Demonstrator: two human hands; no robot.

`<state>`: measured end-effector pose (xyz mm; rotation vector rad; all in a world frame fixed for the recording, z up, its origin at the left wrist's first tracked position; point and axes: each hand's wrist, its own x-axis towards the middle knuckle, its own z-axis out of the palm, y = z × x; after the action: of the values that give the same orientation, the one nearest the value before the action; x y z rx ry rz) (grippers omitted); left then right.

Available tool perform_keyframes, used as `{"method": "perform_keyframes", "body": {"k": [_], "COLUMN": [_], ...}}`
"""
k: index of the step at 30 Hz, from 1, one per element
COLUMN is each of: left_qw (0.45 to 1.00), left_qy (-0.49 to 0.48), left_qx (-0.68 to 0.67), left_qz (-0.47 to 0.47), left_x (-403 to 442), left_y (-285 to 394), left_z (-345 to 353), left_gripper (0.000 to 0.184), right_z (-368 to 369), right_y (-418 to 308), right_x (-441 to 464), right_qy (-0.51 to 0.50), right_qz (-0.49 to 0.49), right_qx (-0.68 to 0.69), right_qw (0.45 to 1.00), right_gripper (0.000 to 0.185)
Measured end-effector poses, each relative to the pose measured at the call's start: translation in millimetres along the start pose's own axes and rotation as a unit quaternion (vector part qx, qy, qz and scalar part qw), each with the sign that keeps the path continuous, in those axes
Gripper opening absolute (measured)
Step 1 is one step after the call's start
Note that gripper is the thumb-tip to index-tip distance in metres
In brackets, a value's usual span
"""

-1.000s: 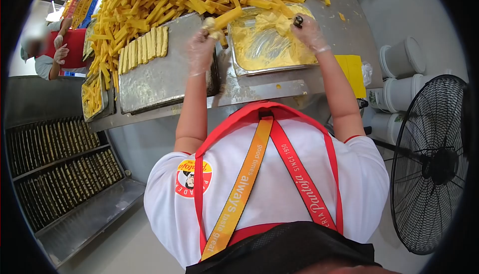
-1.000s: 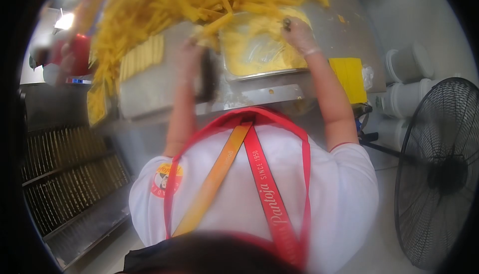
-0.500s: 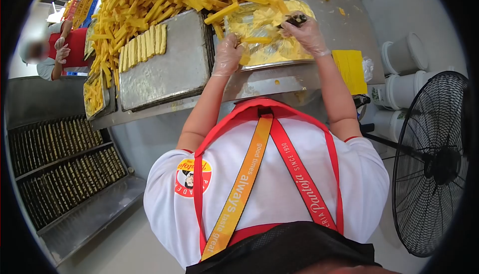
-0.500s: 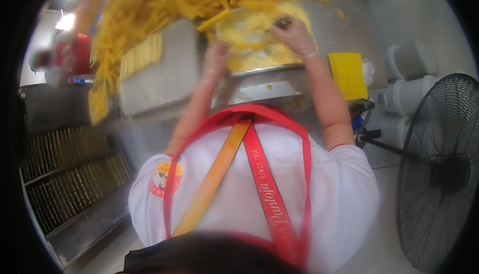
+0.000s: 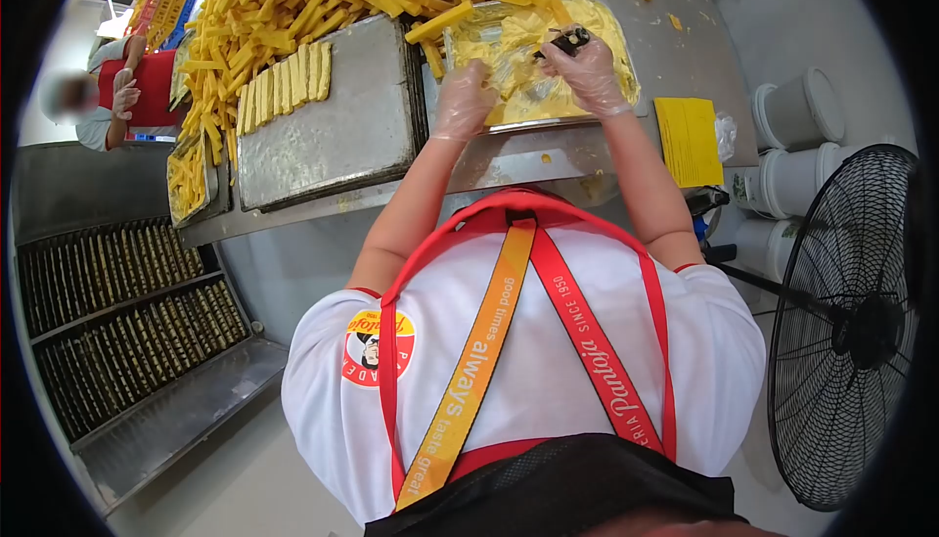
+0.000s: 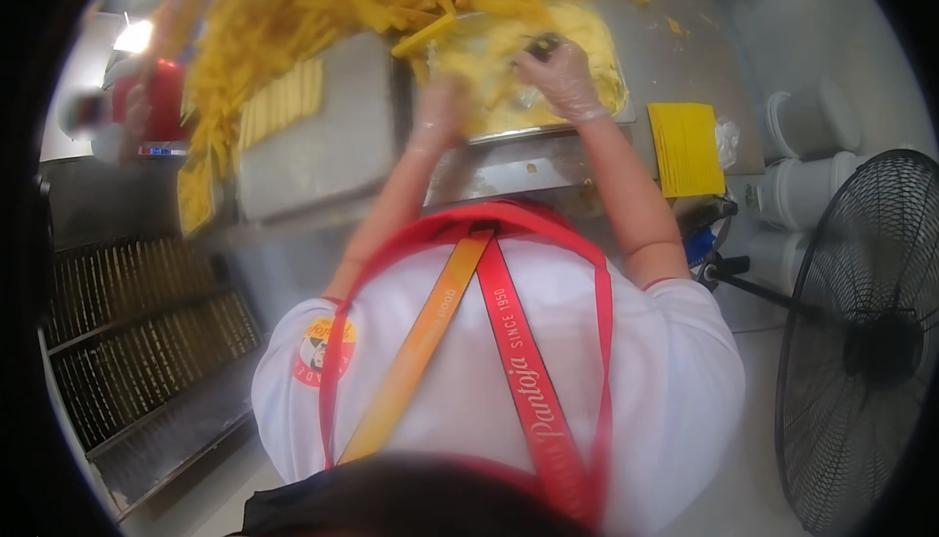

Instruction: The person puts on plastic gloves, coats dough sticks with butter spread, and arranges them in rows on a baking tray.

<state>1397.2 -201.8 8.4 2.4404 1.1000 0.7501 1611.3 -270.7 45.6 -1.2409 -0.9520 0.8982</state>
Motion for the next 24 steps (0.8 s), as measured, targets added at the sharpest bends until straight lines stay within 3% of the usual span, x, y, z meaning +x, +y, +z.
{"method": "perform_keyframes", "body": {"k": [3, 7, 10, 13, 14, 16, 19, 20, 23, 24], "left_qw": [0.981, 0.977, 0.994, 0.996, 0.985, 0.968, 0.956, 0.954, 0.953, 0.946], "left_qy": [-0.138, -0.112, 0.047, -0.025, -0.031, -0.058, -0.067, -0.069, -0.083, -0.090], "left_qx": [0.113, 0.177, 0.102, -0.052, -0.115, -0.154, -0.167, -0.164, -0.134, -0.147], "left_qz": [-0.069, -0.041, 0.013, -0.065, -0.122, -0.188, -0.233, -0.242, -0.260, -0.275], "left_x": [14.0, 21.0, 14.8, 15.5, 12.2, 9.3, 12.3, 9.8, 12.2, 11.0], "left_y": [29.2, 11.2, -1.0, 0.8, 2.4, 13.9, 15.0, 14.2, 6.4, 10.5], "left_z": [1.6, 39.2, 31.7, -6.7, -11.7, -29.2, -33.7, -32.7, -31.1, -36.7], "left_gripper": [0.027, 0.029, 0.023, 0.019, 0.018, 0.020, 0.023, 0.024, 0.026, 0.026], "right_z": [-4.8, -14.4, -6.3, -7.7, -13.3, -23.4, -25.4, -19.8, 4.1, 4.2], "right_y": [-2.1, -10.4, -22.5, -10.9, 4.8, 29.7, 24.8, 29.8, -10.1, -5.7], "right_x": [4.3, 6.1, -1.7, 2.2, 9.8, 27.7, 27.6, 28.2, 6.4, 6.5], "right_qy": [0.043, 0.051, 0.006, -0.036, -0.008, 0.044, 0.032, 0.023, -0.042, -0.029], "right_qz": [-0.015, -0.075, -0.008, 0.018, 0.024, 0.032, 0.016, -0.012, 0.021, 0.031], "right_qx": [-0.009, -0.070, 0.090, 0.129, 0.075, -0.033, -0.059, -0.047, 0.156, 0.149], "right_qw": [0.999, 0.993, 0.996, 0.991, 0.997, 0.998, 0.998, 0.999, 0.987, 0.988], "right_gripper": [0.014, 0.014, 0.014, 0.014, 0.014, 0.015, 0.014, 0.013, 0.013, 0.012]}}
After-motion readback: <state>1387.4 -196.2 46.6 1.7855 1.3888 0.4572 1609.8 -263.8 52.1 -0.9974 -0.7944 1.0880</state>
